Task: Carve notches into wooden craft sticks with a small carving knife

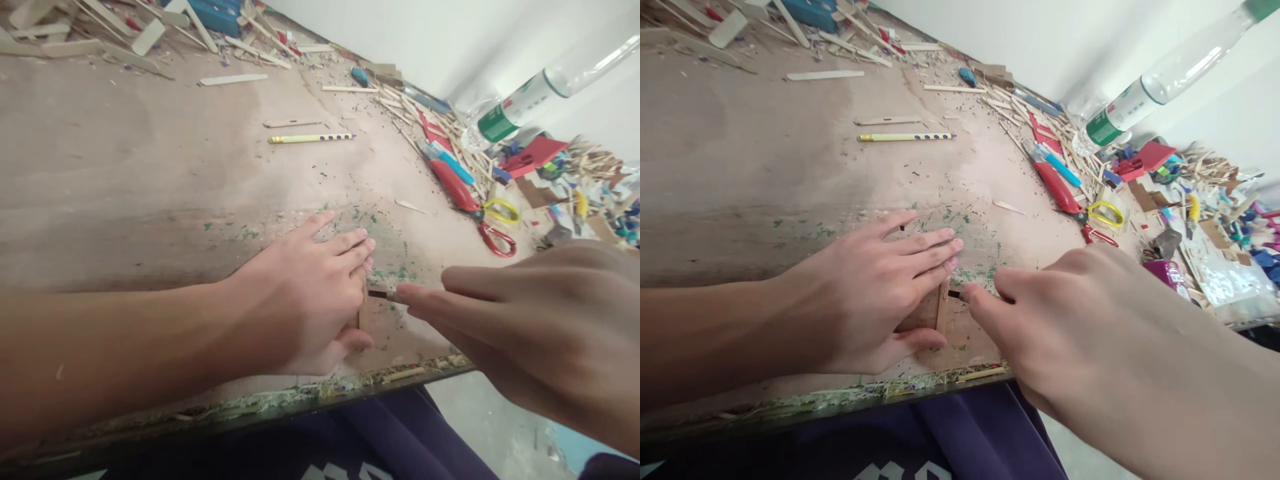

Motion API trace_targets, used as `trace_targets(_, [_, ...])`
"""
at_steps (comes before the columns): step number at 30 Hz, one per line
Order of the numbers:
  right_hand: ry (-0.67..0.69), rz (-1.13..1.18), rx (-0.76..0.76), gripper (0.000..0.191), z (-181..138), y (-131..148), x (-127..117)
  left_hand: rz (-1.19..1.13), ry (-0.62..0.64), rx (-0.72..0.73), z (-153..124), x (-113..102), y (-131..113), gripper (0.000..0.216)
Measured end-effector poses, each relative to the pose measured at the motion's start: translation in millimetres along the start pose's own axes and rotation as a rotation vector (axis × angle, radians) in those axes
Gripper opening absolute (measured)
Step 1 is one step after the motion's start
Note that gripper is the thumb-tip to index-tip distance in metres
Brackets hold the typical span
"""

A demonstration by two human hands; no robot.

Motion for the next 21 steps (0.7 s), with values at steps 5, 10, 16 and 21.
trace_targets(5, [-0.024,0.100,0.021,0.019,10,-9,11,0.003,0.033,0.008,1,1,0,0.086])
trace_targets(10, [0.007,0.128,0.018,0.022,11,-12,10,0.000,0.021,0.015,2,-2,0,0.086])
trace_targets(16, [0.049,0.167,0.033,0.024,12,-16,8,-0.005,-0.033,0.010,3,-5,0,0.081])
trace_targets(21, [0.031,0.111,-0.068,0.032,20,-8,7,-0.005,-0.002,0.005,3,-5,0,0.079])
Point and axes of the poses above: each hand's wrist, its own z-axis towards the middle knuckle, its own x-axis out of the palm, y = z × x, the point moved 6 cm from there along z, towards the middle knuckle, and after that the axes turned 1 degree about -y, right-handed, at the moved point
